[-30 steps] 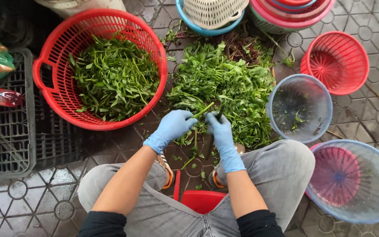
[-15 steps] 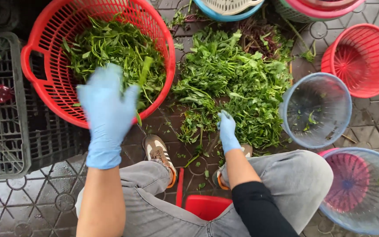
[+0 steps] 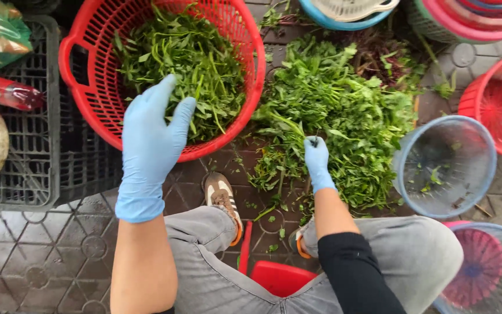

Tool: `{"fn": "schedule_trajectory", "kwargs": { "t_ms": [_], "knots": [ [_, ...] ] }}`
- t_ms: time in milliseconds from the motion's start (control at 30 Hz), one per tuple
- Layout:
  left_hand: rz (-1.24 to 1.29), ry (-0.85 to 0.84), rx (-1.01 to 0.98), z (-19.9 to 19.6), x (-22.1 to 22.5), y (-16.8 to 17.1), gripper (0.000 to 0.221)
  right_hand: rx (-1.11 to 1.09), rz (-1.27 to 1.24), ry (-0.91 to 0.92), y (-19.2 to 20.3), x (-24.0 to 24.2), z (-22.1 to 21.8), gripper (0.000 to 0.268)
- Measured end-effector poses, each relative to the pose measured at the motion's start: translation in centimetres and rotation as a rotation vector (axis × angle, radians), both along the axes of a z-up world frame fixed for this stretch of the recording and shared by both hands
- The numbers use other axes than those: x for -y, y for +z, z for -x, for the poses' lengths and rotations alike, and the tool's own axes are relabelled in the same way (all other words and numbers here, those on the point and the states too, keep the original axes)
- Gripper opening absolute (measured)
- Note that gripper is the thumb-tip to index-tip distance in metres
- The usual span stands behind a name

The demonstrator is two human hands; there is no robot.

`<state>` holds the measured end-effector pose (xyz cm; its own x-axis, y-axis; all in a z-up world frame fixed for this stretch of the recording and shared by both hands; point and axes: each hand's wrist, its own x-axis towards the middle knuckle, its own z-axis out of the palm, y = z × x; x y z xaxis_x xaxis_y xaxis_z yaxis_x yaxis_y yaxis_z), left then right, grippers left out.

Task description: Sorting and trimming green leafy vegetables by hand and with a knife, placing the cleaned parts into a red basket.

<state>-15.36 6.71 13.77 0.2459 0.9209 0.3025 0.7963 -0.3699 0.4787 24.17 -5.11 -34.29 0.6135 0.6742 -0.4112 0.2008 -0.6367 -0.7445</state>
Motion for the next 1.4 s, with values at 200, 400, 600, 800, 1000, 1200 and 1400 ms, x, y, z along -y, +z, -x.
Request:
{"fn": "schedule_trajectory", "kwargs": {
  "t_ms": [200,400,600,800,1000,1200,1400],
  "knots": [
    [0.06,-0.236,-0.154,-5.8,0.2,-5.5,0.032,-0.111,-0.3,0.08,17.7,2.4,2.0,0.011],
    [0.172,-0.488,-0.433,-14.5,3.1,-13.8,0.034,-0.149,-0.445,0.164,29.2,4.3,1.2,0.01],
    [0.124,-0.544,-0.336,-16.5,4.8,-18.4,0.015,-0.347,-0.532,-0.078,34.9,6.1,3.6,0.01],
    [0.001,-0.496,-0.41,-14.8,5.3,-18.7,0.015,-0.917,-0.404,-0.149,37.1,7.0,6.6,0.071],
    [-0.063,-0.529,-0.435,-15.3,8.2,-15.4,0.016,-0.913,-0.453,-0.266,35.1,6.4,8.6,0.019],
    [-0.023,-0.538,-0.459,-16.1,11.0,-15.1,0.015,-0.842,-0.435,-0.566,35.6,5.5,6.5,0.029],
    [-0.254,-0.248,-0.626,-11.0,6.2,1.3,0.014,-0.9,-0.384,-0.975,22.4,8.4,-0.7,0.073]
  ]
}}
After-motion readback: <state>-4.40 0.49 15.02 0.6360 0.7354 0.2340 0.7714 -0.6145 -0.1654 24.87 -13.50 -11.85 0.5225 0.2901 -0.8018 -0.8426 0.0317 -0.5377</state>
